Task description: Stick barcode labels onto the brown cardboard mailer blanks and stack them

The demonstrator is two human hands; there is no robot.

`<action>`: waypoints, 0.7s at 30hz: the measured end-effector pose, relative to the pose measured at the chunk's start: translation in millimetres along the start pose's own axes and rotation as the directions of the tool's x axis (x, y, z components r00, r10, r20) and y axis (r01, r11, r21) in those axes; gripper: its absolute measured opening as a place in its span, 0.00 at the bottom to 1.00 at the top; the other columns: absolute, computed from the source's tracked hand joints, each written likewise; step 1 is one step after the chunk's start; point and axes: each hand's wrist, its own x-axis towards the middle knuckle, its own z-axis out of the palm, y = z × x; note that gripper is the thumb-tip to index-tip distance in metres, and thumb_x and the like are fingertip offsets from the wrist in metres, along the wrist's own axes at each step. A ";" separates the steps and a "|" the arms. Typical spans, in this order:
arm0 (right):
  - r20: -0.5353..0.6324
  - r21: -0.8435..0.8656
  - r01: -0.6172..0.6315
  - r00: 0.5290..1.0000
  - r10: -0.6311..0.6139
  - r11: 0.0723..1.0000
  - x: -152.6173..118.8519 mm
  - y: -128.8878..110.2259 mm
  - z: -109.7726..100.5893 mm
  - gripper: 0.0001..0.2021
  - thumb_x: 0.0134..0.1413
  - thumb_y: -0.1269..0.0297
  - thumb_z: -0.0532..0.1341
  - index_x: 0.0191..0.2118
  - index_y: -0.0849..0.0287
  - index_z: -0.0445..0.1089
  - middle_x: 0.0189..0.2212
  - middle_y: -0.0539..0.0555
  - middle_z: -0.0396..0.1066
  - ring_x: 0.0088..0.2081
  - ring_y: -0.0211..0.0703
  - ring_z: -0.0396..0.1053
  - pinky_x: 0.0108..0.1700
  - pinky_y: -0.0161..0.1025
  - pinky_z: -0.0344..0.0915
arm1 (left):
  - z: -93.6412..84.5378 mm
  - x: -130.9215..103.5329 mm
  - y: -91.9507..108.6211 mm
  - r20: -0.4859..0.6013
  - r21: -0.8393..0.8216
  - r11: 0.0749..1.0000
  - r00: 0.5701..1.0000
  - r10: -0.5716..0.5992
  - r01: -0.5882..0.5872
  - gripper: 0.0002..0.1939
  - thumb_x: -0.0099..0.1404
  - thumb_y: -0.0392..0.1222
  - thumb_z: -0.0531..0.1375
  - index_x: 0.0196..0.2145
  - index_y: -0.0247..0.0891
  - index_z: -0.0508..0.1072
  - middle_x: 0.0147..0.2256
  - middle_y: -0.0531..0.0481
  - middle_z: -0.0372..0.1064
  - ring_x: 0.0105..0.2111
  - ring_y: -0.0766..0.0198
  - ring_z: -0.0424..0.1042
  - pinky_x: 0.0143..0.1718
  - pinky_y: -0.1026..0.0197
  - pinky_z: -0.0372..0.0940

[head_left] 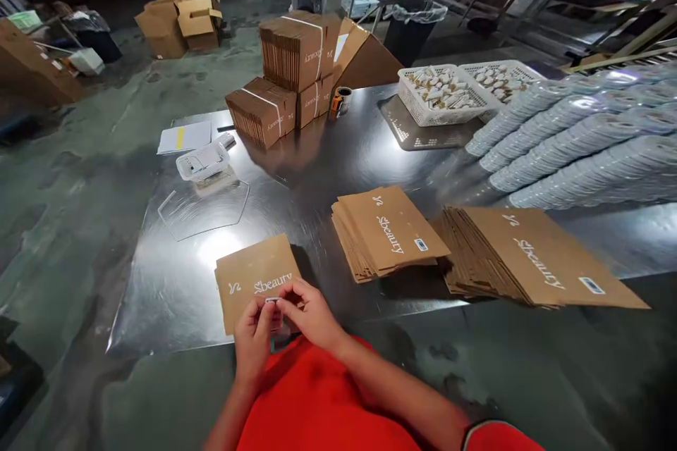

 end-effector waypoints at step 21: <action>-0.207 -0.568 -0.246 0.966 0.153 0.786 106.1 50.5 -26.4 0.05 0.48 0.71 0.60 0.24 0.62 0.69 0.33 0.53 0.66 0.39 0.39 0.65 0.43 0.34 0.61 | 1.5 30.5 -64.9 0.038 -0.071 0.981 0.983 -0.179 0.182 0.22 0.54 0.57 0.60 0.16 0.38 0.60 0.26 0.48 0.68 0.30 0.62 0.68 0.32 0.62 0.59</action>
